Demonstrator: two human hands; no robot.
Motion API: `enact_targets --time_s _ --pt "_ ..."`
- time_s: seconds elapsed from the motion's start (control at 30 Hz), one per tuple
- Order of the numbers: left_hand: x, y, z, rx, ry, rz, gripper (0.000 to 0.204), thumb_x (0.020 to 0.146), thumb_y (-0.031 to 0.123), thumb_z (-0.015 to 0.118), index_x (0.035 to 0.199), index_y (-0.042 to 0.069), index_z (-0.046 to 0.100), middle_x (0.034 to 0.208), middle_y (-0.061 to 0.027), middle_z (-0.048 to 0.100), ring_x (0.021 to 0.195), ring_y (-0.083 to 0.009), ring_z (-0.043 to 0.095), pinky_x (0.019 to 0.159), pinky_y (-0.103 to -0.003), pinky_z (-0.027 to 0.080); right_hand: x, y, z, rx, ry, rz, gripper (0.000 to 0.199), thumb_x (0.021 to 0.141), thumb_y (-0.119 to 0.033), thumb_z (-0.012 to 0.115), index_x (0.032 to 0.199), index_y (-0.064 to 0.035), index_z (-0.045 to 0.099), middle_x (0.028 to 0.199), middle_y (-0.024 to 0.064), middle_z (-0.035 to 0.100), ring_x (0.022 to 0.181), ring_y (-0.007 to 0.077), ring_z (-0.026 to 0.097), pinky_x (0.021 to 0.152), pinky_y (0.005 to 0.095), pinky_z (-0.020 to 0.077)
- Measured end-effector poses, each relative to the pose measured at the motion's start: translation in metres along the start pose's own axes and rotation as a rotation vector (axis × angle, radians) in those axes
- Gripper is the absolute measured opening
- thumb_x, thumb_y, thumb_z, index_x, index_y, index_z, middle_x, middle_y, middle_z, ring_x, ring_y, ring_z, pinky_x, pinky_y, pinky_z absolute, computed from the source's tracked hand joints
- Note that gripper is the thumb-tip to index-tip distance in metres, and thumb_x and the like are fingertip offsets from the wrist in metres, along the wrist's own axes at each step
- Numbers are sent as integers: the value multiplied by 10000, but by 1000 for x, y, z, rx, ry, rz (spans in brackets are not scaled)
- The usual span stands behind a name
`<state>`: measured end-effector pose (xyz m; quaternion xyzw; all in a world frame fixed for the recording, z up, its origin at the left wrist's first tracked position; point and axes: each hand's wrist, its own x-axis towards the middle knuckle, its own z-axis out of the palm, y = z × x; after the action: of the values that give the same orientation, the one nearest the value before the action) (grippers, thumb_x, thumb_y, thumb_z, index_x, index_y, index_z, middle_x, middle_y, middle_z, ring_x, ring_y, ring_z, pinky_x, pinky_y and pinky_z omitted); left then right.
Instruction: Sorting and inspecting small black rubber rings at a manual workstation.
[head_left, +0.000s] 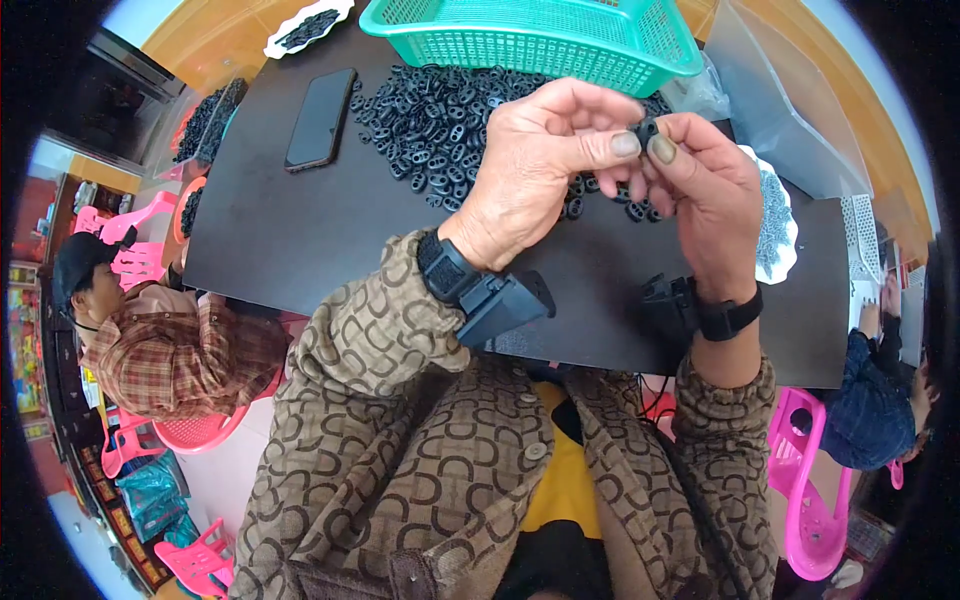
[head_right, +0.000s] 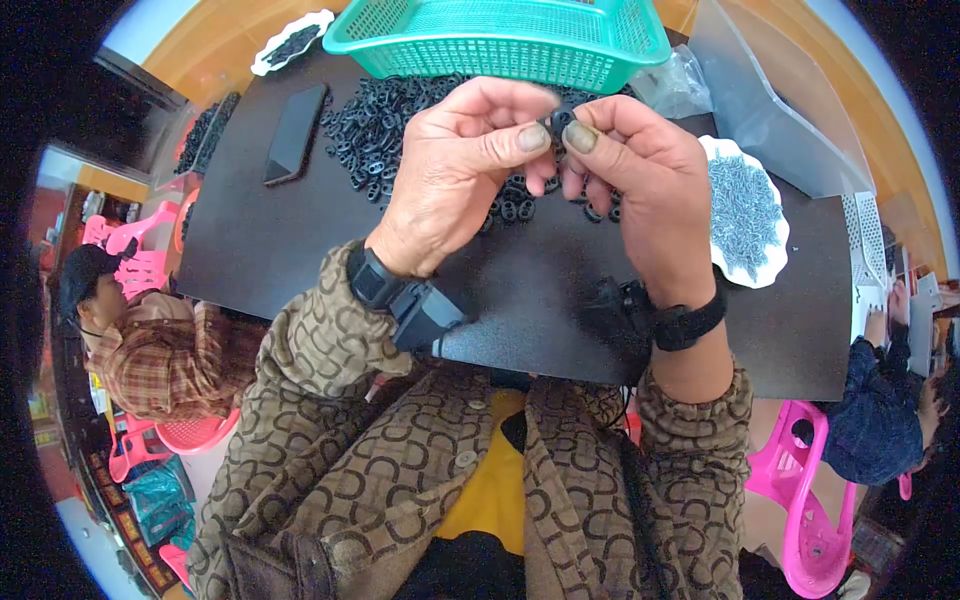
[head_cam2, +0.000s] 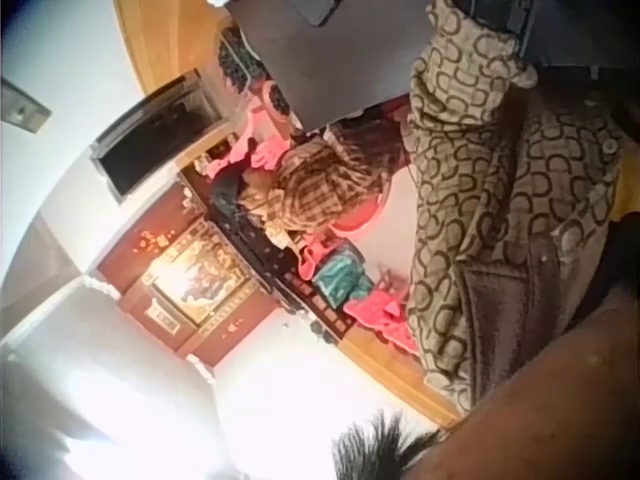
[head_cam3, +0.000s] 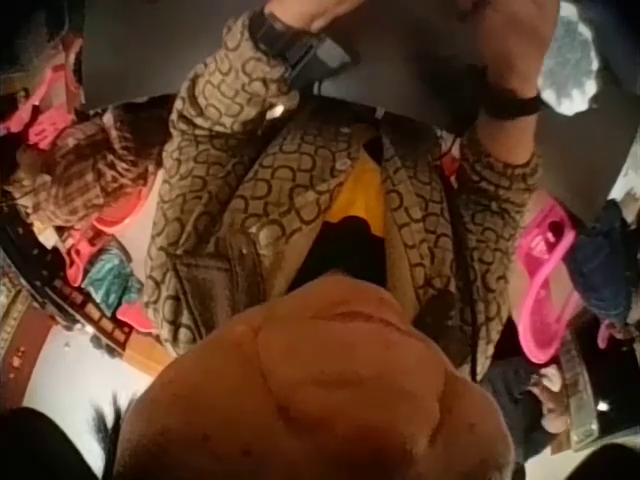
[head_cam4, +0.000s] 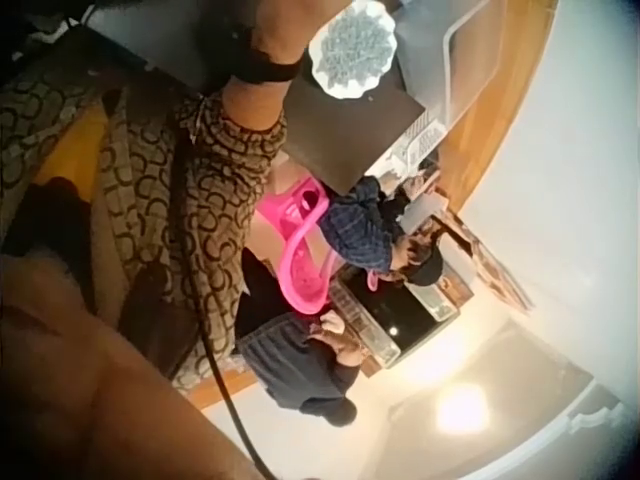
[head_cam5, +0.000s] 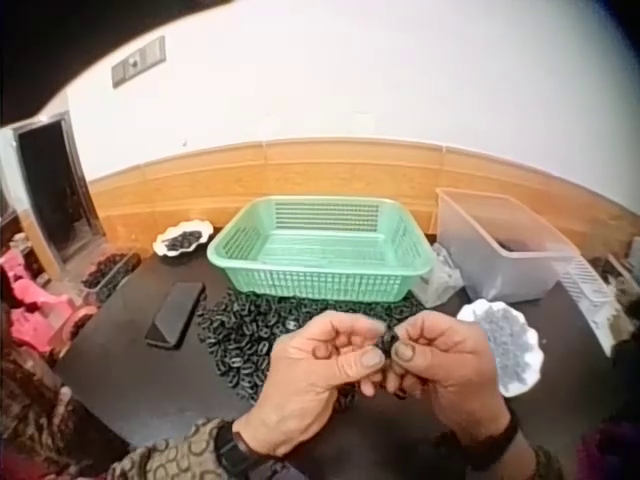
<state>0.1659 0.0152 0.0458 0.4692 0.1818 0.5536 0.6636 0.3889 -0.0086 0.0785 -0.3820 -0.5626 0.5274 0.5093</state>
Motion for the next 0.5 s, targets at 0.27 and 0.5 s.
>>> enact_targets --time_s 0.27,0.5 --pt "2 3 -1 -97 -190 -27 439 1175 148 850 1542 -76 761 1203 -158 846 893 -227 816 713 -322 635 2 -8 -4 186 -121 71 225 1202 -195 819 1206 31 814 899 29 776 723 91 689 608 224 429" --pt "0 -2 12 24 -123 55 439 1176 171 852 1514 -94 760 1154 -166 850 840 -240 839 650 -284 613 -1 -7 -12 286 -146 78 222 1200 -183 822 1195 39 808 910 40 777 734 116 724 589 222 423"
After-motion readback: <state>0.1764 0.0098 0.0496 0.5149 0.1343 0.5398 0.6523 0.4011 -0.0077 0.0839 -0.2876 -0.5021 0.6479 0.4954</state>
